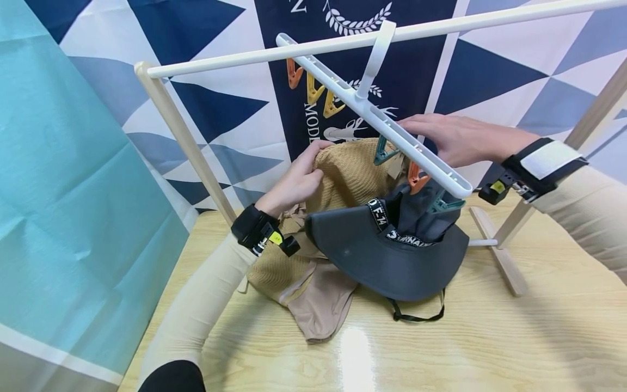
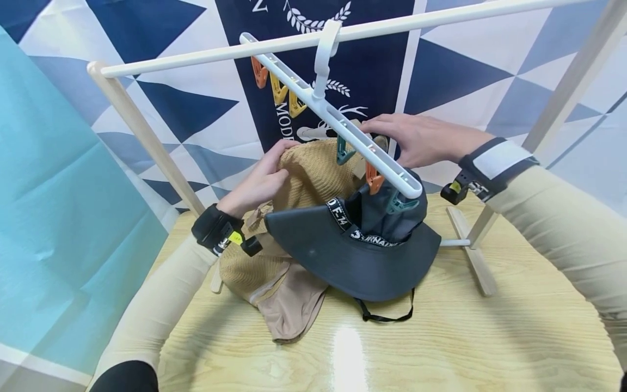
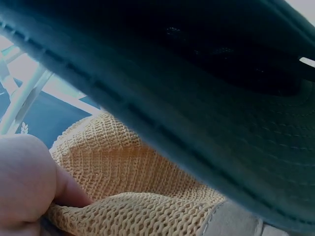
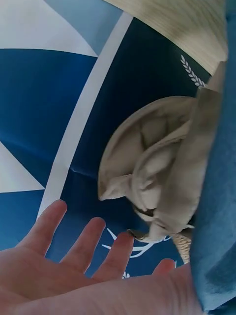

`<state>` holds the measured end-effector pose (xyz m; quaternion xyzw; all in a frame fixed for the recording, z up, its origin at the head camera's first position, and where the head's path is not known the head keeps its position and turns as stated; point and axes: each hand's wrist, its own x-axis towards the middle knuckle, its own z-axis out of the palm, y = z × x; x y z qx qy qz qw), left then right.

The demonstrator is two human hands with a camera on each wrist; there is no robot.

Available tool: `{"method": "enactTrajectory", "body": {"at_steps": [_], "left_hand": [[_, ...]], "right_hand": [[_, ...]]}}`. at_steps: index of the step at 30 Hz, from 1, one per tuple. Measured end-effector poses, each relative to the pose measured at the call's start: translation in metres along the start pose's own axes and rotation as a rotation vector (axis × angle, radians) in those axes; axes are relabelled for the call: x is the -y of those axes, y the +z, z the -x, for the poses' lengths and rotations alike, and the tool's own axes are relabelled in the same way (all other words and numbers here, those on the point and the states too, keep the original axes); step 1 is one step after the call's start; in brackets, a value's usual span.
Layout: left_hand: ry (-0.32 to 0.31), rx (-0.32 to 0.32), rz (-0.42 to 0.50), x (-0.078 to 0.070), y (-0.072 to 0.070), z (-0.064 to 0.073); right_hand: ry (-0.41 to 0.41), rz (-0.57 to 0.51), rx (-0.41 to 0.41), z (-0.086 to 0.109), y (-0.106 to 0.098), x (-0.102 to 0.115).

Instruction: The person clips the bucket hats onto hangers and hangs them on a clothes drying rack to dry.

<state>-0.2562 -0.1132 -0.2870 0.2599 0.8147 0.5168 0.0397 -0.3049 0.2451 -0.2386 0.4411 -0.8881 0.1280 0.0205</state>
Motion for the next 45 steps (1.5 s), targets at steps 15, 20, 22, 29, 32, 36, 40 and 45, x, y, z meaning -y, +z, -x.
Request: {"method": "enactTrajectory", "body": {"at_steps": [15,20,22,29,32,36,40,45], "left_hand": [[0.079,0.02,-0.006,-0.003,0.003,-0.011],[0.072,0.031,0.004,-0.002,0.004,-0.012],[0.073,0.031,0.006,-0.003,0.005,-0.012],[0.085,0.04,0.024,-0.004,0.006,-0.011],[0.089,0.042,0.017,-0.004,0.006,-0.01],[0.093,0.038,0.005,-0.004,0.005,-0.01],[0.11,0.056,0.003,-0.004,0.005,-0.01],[0.133,0.066,-0.019,-0.003,0.006,-0.011]], "right_hand": [[-0.026,0.03,-0.007,-0.01,0.001,0.005],[-0.004,0.066,0.019,-0.01,0.001,0.007],[0.005,0.076,0.029,-0.01,0.001,0.008],[0.021,0.105,0.032,-0.014,0.001,0.009],[0.028,0.114,0.036,-0.016,0.0,0.009],[0.031,0.137,0.035,-0.017,-0.002,0.008],[0.045,0.15,0.05,-0.019,-0.005,0.009],[0.063,0.175,0.085,-0.023,-0.012,0.012]]}}
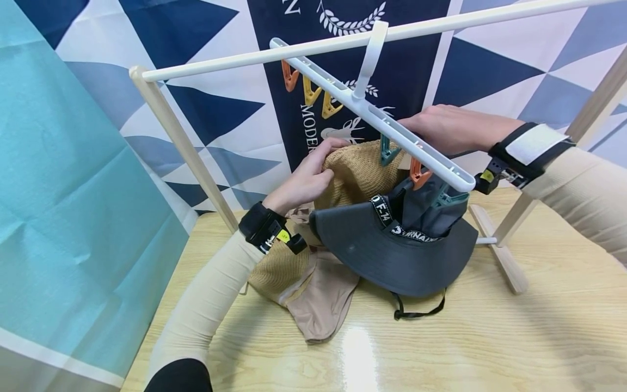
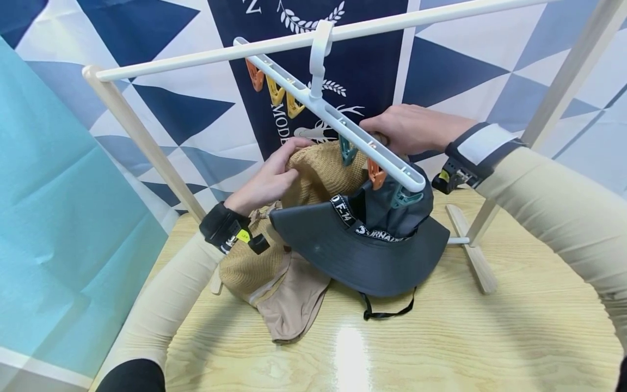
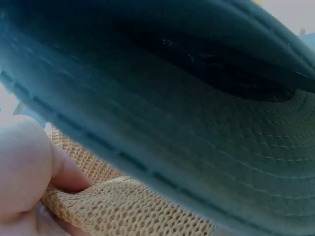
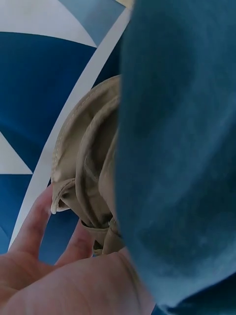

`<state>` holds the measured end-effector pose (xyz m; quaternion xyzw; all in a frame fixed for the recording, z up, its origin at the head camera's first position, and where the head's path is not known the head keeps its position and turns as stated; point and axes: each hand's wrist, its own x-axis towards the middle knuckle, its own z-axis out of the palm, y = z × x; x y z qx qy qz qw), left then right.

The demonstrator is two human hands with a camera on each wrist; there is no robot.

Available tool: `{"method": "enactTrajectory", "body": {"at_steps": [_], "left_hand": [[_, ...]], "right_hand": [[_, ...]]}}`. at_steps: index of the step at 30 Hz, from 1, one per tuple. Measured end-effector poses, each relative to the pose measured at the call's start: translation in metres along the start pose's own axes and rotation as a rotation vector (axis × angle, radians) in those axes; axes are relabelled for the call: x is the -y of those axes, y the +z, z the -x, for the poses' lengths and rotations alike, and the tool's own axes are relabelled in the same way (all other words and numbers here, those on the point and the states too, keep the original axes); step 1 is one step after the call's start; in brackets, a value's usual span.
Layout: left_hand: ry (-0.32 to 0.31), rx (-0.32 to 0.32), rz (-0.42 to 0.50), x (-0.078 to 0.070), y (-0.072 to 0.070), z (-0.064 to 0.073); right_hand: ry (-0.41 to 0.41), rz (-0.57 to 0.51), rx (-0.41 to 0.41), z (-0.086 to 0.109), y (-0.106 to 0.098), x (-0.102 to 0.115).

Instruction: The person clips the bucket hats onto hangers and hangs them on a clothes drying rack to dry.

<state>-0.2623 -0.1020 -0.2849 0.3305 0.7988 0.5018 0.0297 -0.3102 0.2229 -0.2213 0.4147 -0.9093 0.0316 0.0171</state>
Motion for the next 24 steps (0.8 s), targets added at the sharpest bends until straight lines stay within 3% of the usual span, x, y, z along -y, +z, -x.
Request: {"method": "enactTrajectory", "body": {"at_steps": [12,24], "left_hand": [[0.006,0.015,-0.019,-0.002,0.001,0.003],[0.028,0.001,-0.038,-0.002,0.003,0.003]], "right_hand": [[-0.02,0.062,0.034,-0.005,-0.014,0.007],[-0.052,0.051,-0.003,-0.004,-0.017,0.008]]}}
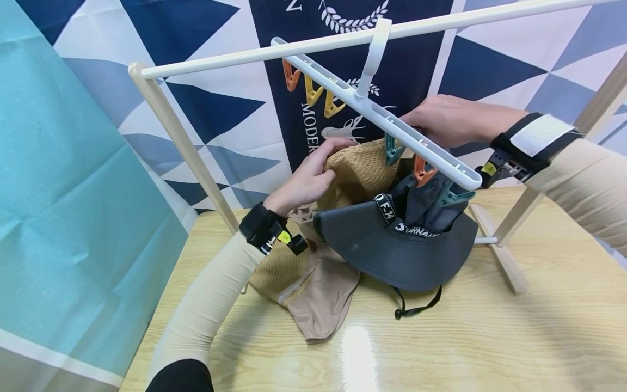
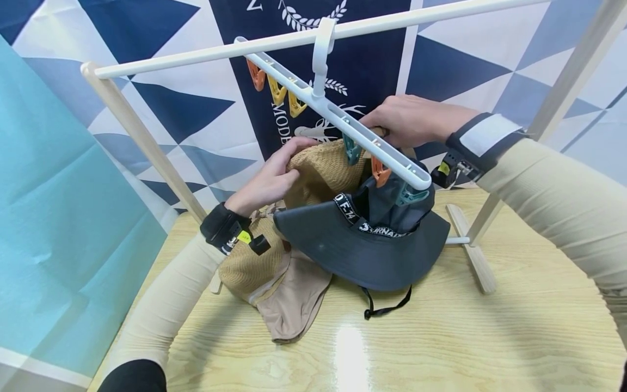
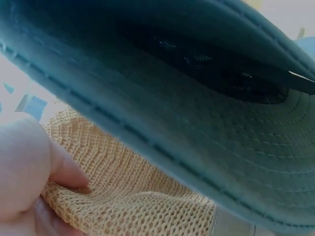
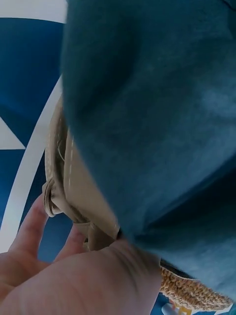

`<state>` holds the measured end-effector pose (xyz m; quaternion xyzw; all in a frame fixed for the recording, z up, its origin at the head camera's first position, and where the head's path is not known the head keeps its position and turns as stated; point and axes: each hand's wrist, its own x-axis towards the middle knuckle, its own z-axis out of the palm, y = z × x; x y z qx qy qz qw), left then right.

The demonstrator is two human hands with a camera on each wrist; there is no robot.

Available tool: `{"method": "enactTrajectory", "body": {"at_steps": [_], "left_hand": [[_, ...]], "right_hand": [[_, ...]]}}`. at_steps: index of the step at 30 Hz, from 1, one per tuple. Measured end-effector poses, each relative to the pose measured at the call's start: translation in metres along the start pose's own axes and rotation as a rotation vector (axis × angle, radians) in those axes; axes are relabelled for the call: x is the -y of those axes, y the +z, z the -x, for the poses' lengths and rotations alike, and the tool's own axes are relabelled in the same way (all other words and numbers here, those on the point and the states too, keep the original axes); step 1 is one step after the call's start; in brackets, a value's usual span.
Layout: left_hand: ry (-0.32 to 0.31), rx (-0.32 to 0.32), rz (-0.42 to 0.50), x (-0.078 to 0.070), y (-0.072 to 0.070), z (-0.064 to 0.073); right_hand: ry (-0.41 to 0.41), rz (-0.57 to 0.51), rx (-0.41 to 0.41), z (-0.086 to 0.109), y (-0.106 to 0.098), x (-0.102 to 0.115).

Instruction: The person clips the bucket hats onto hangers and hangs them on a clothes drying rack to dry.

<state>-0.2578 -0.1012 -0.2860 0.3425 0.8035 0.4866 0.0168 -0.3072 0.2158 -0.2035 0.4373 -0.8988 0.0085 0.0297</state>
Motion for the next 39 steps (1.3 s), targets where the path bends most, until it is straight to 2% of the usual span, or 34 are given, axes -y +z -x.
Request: {"method": "enactTrajectory", "body": {"at_steps": [8,17,24,33,39], "left_hand": [[0.008,-0.01,-0.013,0.0,-0.001,0.003],[0.032,-0.025,0.004,0.006,-0.002,0.006],[0.003,-0.038,0.051,0.014,-0.005,0.012],[-0.038,-0.032,0.091,0.018,-0.007,0.018],[-0.08,-0.046,0.11,0.023,-0.01,0.023]], "right_hand": [[-0.08,-0.013,-0.08,-0.001,0.008,-0.004],[-0.059,-0.005,-0.117,0.002,0.007,-0.004],[-0.083,-0.023,-0.187,0.008,0.012,-0.012],[-0.062,-0.031,-0.191,0.017,0.019,-0.022],[0.04,-0.035,-0.176,0.028,0.021,-0.03]]}}
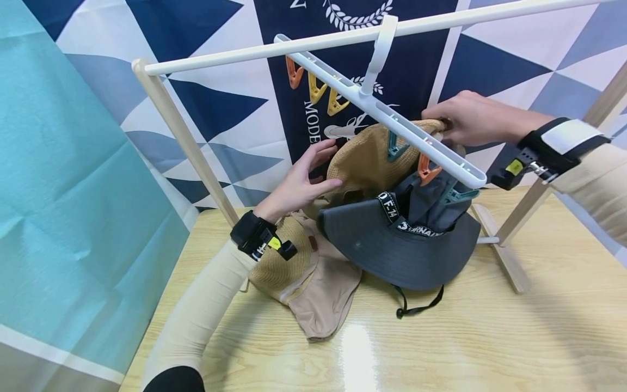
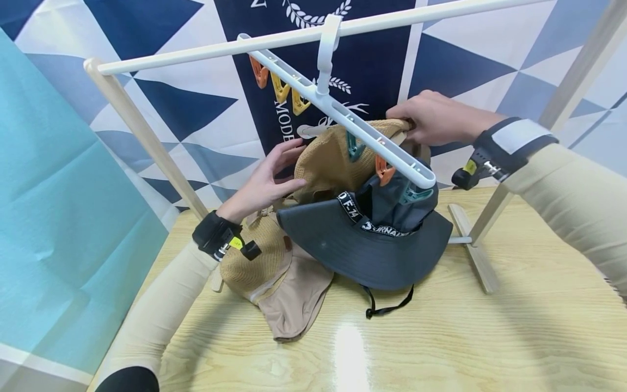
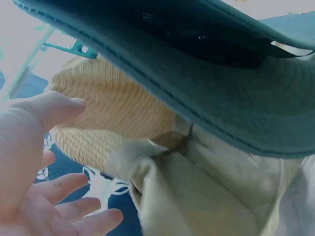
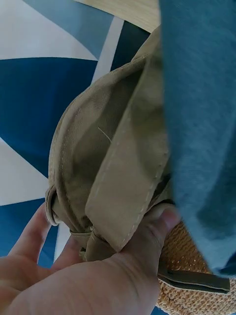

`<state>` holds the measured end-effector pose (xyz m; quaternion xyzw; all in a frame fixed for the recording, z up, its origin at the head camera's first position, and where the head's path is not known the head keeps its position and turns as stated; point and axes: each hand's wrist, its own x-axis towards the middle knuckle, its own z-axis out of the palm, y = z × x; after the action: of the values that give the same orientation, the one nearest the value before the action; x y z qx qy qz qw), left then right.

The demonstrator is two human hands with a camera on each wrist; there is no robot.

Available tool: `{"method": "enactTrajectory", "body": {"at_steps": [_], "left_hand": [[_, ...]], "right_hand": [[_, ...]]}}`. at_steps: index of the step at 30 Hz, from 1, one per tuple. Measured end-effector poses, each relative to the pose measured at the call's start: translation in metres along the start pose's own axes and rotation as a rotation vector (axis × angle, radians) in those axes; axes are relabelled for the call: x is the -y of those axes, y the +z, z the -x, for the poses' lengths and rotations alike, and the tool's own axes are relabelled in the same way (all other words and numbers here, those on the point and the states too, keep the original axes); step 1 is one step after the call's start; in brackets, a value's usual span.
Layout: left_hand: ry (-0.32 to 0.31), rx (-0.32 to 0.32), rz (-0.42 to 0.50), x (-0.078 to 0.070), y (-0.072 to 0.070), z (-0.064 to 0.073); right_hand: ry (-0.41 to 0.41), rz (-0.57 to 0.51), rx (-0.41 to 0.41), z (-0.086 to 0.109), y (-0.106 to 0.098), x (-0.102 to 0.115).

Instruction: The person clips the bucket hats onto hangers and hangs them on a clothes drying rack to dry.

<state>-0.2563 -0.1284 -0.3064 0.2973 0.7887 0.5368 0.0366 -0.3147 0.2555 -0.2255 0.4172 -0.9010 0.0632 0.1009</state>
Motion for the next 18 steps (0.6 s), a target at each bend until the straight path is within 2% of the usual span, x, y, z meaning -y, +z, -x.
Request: {"method": "enactTrajectory", "body": {"at_steps": [4,8,11,18], "left_hand": [[-0.024,-0.011,-0.009,0.005,-0.003,0.002],[-0.031,-0.007,-0.02,0.006,-0.004,0.003],[-0.028,-0.003,-0.037,0.007,-0.003,0.004],[0.006,-0.009,-0.057,0.012,-0.002,0.005]], "right_hand": [[0.07,-0.002,0.011,0.005,-0.001,-0.004],[0.088,0.001,-0.005,0.008,-0.001,-0.007],[0.096,-0.008,-0.014,0.009,0.0,-0.009],[0.179,-0.101,0.0,0.015,0.004,-0.014]]}}
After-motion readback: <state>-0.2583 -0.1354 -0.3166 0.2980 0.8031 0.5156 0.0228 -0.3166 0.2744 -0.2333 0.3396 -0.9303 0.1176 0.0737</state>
